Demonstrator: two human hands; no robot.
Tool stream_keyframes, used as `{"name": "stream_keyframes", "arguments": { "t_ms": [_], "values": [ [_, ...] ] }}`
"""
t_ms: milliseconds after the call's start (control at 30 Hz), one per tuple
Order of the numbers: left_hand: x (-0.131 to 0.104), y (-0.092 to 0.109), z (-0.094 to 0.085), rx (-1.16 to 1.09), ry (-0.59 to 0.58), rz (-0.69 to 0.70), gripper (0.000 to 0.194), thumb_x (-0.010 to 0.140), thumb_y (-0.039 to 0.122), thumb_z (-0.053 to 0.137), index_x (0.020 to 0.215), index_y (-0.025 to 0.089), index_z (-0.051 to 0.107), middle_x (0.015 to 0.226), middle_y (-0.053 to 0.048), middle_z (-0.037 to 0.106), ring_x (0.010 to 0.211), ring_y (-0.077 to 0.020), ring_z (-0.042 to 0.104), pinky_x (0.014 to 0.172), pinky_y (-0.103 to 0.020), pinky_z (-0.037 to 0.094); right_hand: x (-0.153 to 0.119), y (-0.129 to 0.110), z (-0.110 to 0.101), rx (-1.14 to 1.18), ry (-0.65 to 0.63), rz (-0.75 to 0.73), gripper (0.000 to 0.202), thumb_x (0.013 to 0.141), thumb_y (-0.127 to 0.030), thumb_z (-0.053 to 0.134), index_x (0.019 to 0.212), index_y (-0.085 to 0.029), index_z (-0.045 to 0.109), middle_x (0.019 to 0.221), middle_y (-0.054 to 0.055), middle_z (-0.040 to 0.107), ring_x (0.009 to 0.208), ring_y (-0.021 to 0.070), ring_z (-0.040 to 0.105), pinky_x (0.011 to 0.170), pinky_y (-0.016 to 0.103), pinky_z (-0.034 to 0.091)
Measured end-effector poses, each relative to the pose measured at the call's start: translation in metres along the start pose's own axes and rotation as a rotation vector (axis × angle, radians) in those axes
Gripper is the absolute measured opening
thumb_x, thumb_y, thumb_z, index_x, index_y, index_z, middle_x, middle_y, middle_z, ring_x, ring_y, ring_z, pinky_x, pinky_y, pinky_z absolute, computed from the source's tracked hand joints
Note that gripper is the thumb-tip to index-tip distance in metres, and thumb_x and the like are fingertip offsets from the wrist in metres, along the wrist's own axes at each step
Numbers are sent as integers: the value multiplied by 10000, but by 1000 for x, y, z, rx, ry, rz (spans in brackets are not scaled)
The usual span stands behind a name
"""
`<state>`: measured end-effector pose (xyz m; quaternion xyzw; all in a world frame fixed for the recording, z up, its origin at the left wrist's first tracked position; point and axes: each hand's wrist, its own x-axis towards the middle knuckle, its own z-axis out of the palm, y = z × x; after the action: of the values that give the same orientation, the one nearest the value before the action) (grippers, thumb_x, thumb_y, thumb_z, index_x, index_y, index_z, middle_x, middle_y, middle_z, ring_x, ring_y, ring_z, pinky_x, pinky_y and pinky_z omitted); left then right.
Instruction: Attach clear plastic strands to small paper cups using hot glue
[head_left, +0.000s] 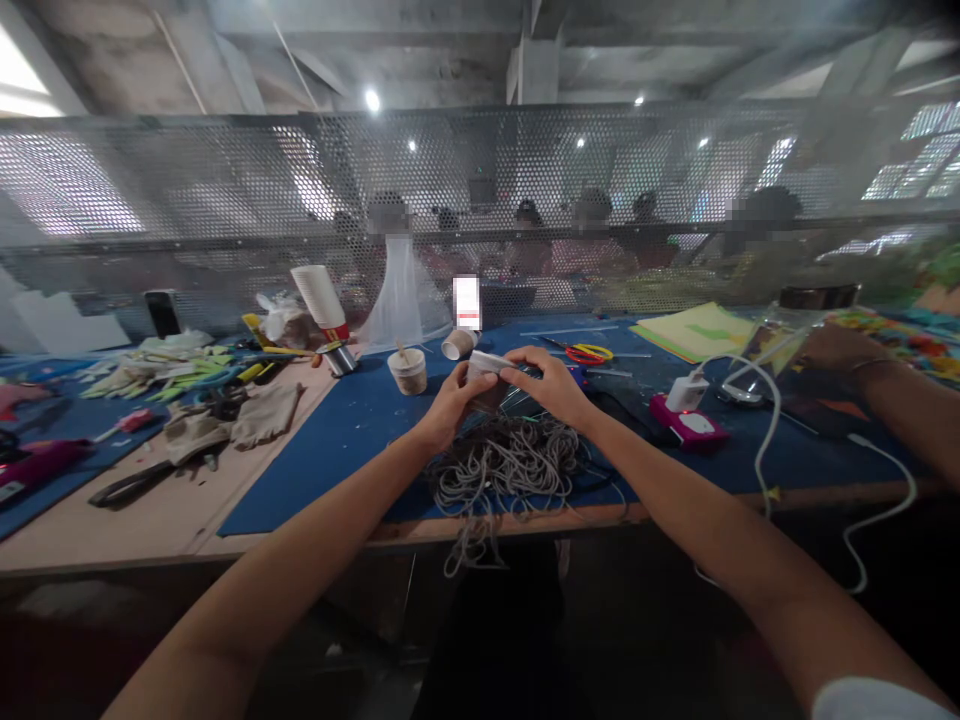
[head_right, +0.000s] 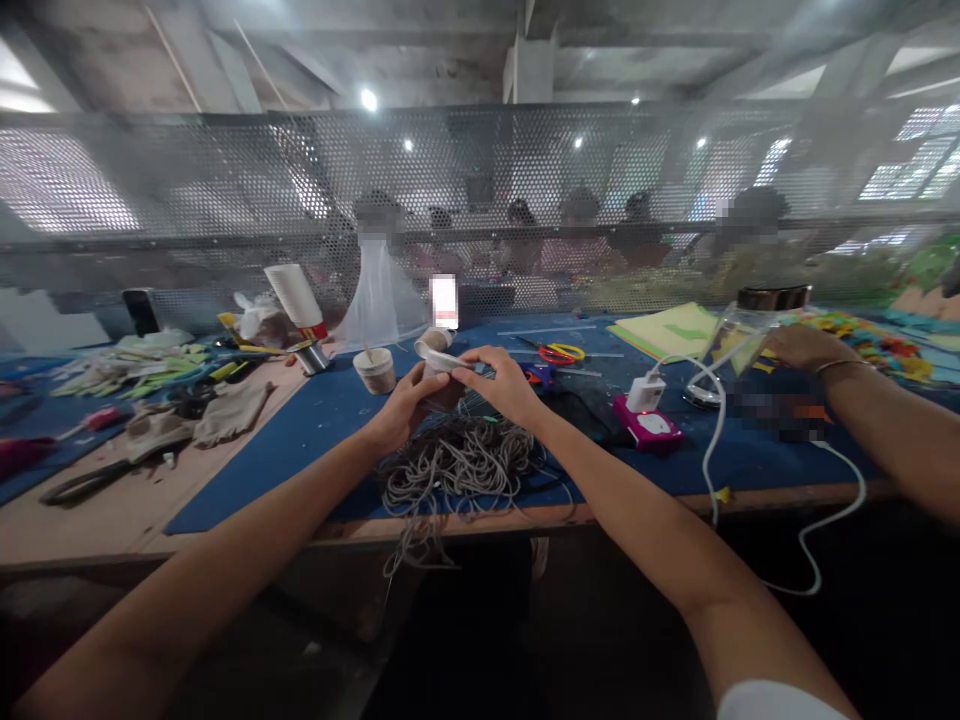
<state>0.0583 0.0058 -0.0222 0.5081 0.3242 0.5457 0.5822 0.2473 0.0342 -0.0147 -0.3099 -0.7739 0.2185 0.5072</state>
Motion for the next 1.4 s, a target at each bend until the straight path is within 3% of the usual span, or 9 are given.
{"name": "stream_keyframes", "arguments": {
  "t_ms": [200, 333, 533, 633, 733, 833, 933, 1200, 1400],
  "values": [
    [0, -1, -2, 33, 2, 21, 360, 824, 477, 719, 1056, 211, 645, 923, -14, 652, 812, -149, 601, 675, -246, 466, -1, -9, 0, 0, -40, 5, 302, 874, -535, 656, 939, -246, 718, 1015, 52, 709, 1041, 243, 603, 1001, 410, 420],
    [2, -4, -3, 85, 61, 94, 394, 785, 382, 774, 1126, 251, 625, 1027, -4, 661, 927, -162, 614, 774, -257, 475, -2, -7, 3, -23, -9, -36, 297, 866, -529, 674, 967, -253, 715, 1043, 64, 709, 1076, 256, 598, 1020, 422, 412],
    [2, -2, -4, 20, -15, 115, 369, 838, 374, 713, 1167, 229, 634, 1093, -44, 664, 1015, -204, 623, 855, -306, 492, -1, -9, 1, -11, -18, -93, 257, 898, -501, 659, 948, -257, 723, 1091, 74, 705, 1121, 257, 594, 1063, 444, 397],
    [3, 2, -2, 42, 25, 156, 404, 799, 322, 758, 1173, 220, 645, 1179, -75, 670, 1115, -243, 609, 916, -337, 486, -2, -11, -1, -47, -13, -119, 245, 908, -495, 653, 950, -266, 729, 1154, 78, 685, 1178, 259, 572, 1118, 468, 355],
    [2, 4, -1, 141, 93, 252, 468, 729, 243, 820, 1163, 237, 645, 1205, -80, 669, 1196, -271, 576, 971, -367, 471, -2, -7, 0, -18, 15, -60, 300, 878, -528, 680, 1021, -267, 719, 1291, 90, 608, 1263, 260, 535, 1115, 457, 386],
    [1, 2, 0, 272, 91, 363, 540, 696, 221, 846, 1189, 246, 628, 1219, -84, 658, 1181, -268, 589, 1017, -401, 459, -1, 1, 3, 177, -7, 108, 555, 814, -579, 725, 1253, -259, 611, 1418, 121, 533, 1242, 262, 580, 1044, 434, 478],
    [0, -1, 0, 422, 74, 468, 619, 670, 225, 865, 1231, 241, 604, 1247, -99, 643, 1147, -268, 611, 1042, -442, 456, 2, 8, 4, 329, -71, 209, 782, 760, -589, 770, 1388, -219, 488, 1348, 147, 612, 1211, 269, 622, 1078, 454, 464],
    [3, -8, -3, 620, 85, 618, 682, 667, 305, 888, 1250, 226, 544, 1220, -107, 634, 1113, -268, 631, 999, -472, 497, 1, 4, 2, 336, -111, 167, 724, 746, -520, 807, 1352, -218, 550, 1351, 131, 625, 1276, 289, 585, 1131, 480, 424],
    [0, -3, -1, 607, 86, 582, 713, 670, 324, 888, 1278, 223, 528, 1300, -121, 593, 1169, -263, 594, 1025, -438, 473, 1, 2, 2, 367, -108, 186, 677, 736, -471, 821, 1316, -223, 574, 1332, 107, 635, 1250, 279, 593, 1126, 467, 424]
  ]
}}
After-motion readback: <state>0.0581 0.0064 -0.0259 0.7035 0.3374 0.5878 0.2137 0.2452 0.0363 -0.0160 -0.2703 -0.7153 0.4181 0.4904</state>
